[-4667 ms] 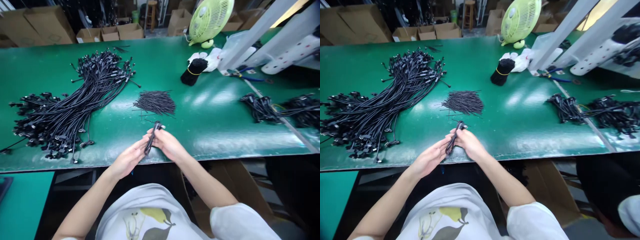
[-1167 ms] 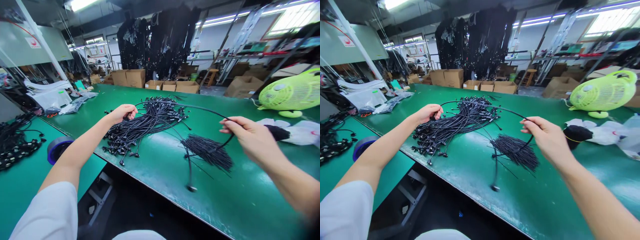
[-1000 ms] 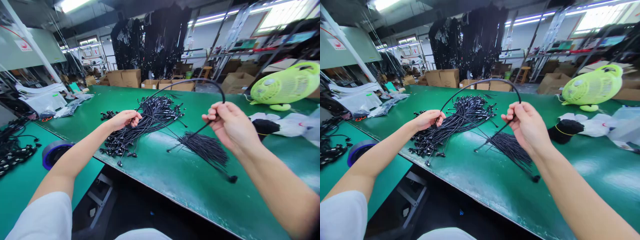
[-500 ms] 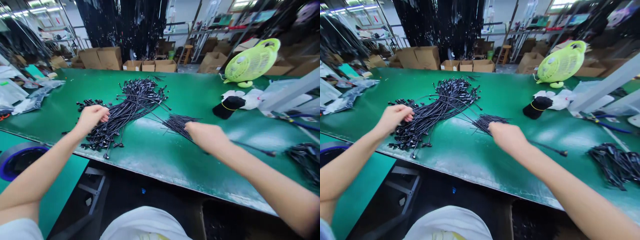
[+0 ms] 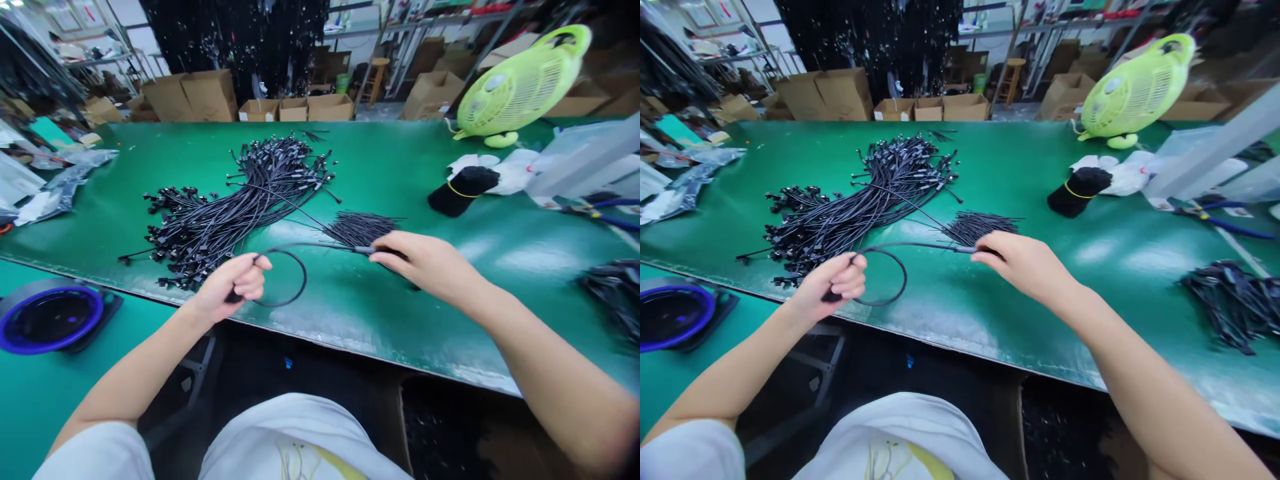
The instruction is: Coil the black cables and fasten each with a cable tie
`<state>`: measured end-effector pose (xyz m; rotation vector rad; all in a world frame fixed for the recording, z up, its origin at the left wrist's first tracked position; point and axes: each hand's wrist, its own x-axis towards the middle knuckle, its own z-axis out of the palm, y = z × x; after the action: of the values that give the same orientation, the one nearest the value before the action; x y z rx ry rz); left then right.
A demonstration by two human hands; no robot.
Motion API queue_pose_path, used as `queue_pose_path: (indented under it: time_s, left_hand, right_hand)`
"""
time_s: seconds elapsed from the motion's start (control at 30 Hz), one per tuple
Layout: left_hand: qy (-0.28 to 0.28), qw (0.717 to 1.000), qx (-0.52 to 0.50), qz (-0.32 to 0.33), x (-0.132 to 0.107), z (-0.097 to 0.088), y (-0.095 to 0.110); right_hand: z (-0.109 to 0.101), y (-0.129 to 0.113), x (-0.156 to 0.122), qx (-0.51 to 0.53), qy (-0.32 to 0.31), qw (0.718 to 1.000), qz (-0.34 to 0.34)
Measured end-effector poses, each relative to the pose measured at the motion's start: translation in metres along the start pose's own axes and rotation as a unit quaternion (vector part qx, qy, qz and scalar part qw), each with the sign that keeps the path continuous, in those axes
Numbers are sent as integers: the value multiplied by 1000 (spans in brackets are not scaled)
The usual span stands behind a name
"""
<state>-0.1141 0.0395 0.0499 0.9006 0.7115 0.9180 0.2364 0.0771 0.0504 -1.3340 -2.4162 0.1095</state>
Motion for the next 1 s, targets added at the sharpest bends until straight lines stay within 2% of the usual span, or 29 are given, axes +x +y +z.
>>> queue_pose_path:
  time_s: [0.07,0.13,0.23,0.3,0.33,0.4,0.43,0.47,0.53,0.6,0.63,0.7,0.77,0.87,0.93,1.0]
  left_hand:
    - [89,992,-65,56,-3,-12,13]
    - [133,985,-75,85,-1,-18,17]
    - [128,988,18,89,9,-12,3]
    - [97,982,132,98,16,0,-14]
    - [69,973,193,108,18,9,-23]
    - [-8,949,292,118,16,25,-37]
    - [-45,940,320,112,13,32,-41]
    - [-67,935,333,103,10,38,-45]
    - [-55,944,313,87,6,44,-47]
    - [-5,967,237,96,7,45,-48]
    - [14,976,190,103,10,45,-49]
    - [25,989,110,99,17,46,-53]
    - [31,993,78,77,23,48,-63]
    - [61,994,64,69,26,52,-87]
    - [80,992,54,81,24,52,-104]
    - [91,989,78,87,20,51,-118]
  right_hand:
    - [16,6,-15,24,15,999,-22]
    - [28,-5,-27,7,28,998,-60]
    - [34,-46,-35,-18,-1,988,-153]
    - [29,-74,-32,28,-69,976,-205]
    - [26,-85,-27,66,-101,970,-209]
    - [18,-97,-16,146,-121,968,-163]
    - [16,-98,-9,185,-108,969,-124]
    - [15,-96,-3,222,-82,968,-81]
    - [20,-90,6,294,8,956,4]
    - [34,-87,12,368,109,921,69]
    - [44,-87,14,410,138,896,98]
    - [64,-93,16,506,131,840,149]
    - [78,-102,18,599,105,769,197]
    - [84,-113,17,688,130,672,240]
    - [82,-117,14,717,107,641,250]
    - [81,-121,8,717,84,652,234]
